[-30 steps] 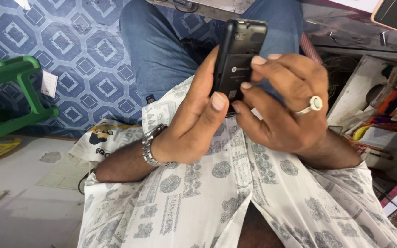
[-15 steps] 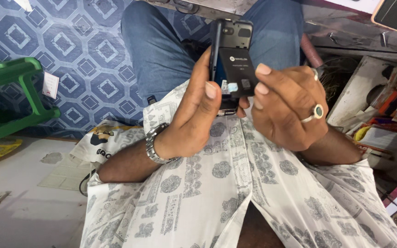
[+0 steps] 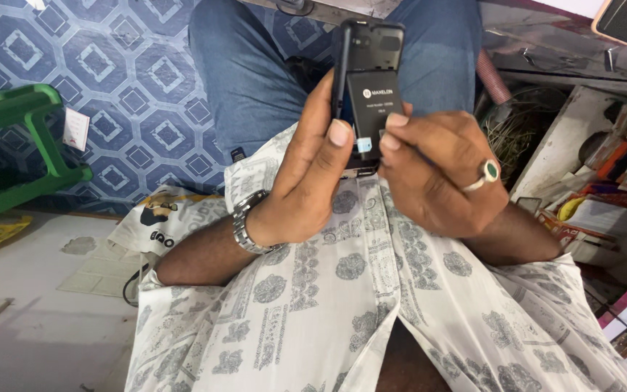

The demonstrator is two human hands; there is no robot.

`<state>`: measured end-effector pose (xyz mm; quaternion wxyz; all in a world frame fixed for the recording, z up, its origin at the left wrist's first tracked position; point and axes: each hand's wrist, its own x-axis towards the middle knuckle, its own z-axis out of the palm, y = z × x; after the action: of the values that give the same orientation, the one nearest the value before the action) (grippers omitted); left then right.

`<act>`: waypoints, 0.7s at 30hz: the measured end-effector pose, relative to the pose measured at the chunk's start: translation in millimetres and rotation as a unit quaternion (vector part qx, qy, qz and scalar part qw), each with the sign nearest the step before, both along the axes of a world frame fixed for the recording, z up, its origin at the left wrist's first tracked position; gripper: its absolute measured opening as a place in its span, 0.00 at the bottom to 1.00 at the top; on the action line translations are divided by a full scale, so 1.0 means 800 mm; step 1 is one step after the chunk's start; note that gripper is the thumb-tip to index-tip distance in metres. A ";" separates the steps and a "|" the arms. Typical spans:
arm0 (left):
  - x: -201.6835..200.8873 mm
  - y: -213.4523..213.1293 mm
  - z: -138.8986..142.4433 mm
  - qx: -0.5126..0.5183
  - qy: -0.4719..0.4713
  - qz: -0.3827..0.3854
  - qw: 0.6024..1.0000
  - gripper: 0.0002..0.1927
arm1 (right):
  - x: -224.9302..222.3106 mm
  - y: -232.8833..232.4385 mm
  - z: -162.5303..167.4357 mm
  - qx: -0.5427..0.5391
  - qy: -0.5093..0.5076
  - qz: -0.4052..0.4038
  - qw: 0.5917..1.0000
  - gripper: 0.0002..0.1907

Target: The person removes the back cover and battery from a keypad mobile phone, inserts a SIM card into the phone, reattaches the battery and back cover, and plugs a charging cable into the phone.

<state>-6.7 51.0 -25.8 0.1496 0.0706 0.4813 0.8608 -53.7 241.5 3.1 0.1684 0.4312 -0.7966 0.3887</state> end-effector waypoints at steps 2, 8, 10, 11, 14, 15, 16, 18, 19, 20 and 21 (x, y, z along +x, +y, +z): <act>-0.001 0.000 0.001 0.039 -0.008 -0.001 0.999 0.25 | -0.002 -0.006 -0.003 -0.041 0.062 -0.004 0.997 0.12; 0.005 -0.006 0.009 0.110 -0.030 -0.022 0.993 0.25 | 0.012 -0.005 -0.012 -0.066 0.115 0.017 0.991 0.10; 0.010 -0.008 0.015 0.094 -0.018 -0.023 0.995 0.24 | 0.015 -0.007 -0.015 -0.082 0.119 0.006 0.989 0.10; 0.013 -0.008 0.019 0.081 -0.012 -0.016 0.997 0.24 | 0.014 -0.010 -0.016 -0.070 0.114 0.000 0.991 0.10; 0.017 -0.014 0.026 0.011 -0.004 -0.016 1.000 0.26 | 0.006 -0.029 -0.020 -0.113 0.159 -0.048 0.980 0.11; 0.017 -0.015 0.028 -0.012 0.005 -0.013 1.000 0.26 | 0.002 -0.036 -0.021 -0.140 0.183 -0.070 0.970 0.12; 0.018 -0.015 0.029 -0.034 0.014 -0.010 0.999 0.26 | -0.001 -0.036 -0.017 -0.137 0.190 -0.066 0.970 0.13; 0.017 -0.014 0.029 -0.062 0.041 0.005 0.997 0.24 | -0.004 -0.031 -0.010 -0.130 0.205 -0.059 0.968 0.15; 0.017 -0.013 0.029 -0.073 0.051 0.010 0.996 0.23 | -0.004 -0.025 -0.008 -0.082 0.173 -0.045 0.980 0.18; 0.017 -0.014 0.029 -0.080 0.054 0.009 0.995 0.23 | -0.001 -0.013 0.000 -0.033 0.140 -0.030 0.989 0.20; 0.017 -0.013 0.029 -0.068 0.046 0.001 0.997 0.24 | 0.003 0.001 0.006 0.015 0.107 -0.017 0.994 0.24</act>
<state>7.2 40.5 -2.6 0.1309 0.0988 0.5453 0.8220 -51.2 242.0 7.9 0.2521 0.4595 -0.7870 0.3255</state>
